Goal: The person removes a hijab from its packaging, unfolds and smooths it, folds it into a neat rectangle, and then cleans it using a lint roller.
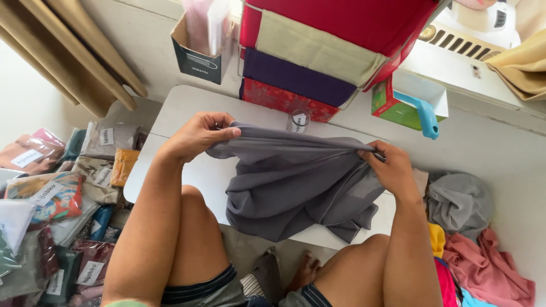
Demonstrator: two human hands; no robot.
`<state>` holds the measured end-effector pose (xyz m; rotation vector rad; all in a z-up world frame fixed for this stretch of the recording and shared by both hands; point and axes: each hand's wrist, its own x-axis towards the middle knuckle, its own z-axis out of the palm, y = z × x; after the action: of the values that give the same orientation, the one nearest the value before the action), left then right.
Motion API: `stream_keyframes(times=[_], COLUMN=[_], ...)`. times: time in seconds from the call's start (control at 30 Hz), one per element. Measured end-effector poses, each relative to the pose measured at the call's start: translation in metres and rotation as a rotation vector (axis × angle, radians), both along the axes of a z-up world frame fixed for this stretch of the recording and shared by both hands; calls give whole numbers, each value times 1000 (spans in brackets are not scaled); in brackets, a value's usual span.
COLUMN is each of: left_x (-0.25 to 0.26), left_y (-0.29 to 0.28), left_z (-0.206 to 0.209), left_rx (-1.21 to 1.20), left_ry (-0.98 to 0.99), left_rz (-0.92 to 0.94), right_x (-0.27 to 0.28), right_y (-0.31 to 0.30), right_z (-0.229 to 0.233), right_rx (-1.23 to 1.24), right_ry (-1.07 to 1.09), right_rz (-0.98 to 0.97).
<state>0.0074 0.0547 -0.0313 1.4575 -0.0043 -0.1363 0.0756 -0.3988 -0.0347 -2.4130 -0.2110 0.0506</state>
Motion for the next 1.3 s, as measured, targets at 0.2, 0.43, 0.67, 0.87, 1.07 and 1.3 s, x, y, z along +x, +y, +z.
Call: stream_keyframes(times=[0.2,0.43,0.67,0.87,1.07,1.3], left_x=[0,-11,-2,-12,-18,-13], left_y=[2,-9,-55,-46,-42,-85], left_z=[0,8,-28,-3,22,6], left_rx=[-128,-218,-198,61,552,428], left_ry=[-36,-4,25,104,184,27], left_rz=[-2,-152,-773,-765,-599,-473], right_x=[-6,-37,-57,-22,-37,-49], right_y=[13,60,129,116,116,125], right_z=[11,53,26,-7,12,24], right_rx=[-35,-123,333,392,448,316], right_ry=[103,317,121,344,212,85], right_rz=[16,199,594,611,514,534])
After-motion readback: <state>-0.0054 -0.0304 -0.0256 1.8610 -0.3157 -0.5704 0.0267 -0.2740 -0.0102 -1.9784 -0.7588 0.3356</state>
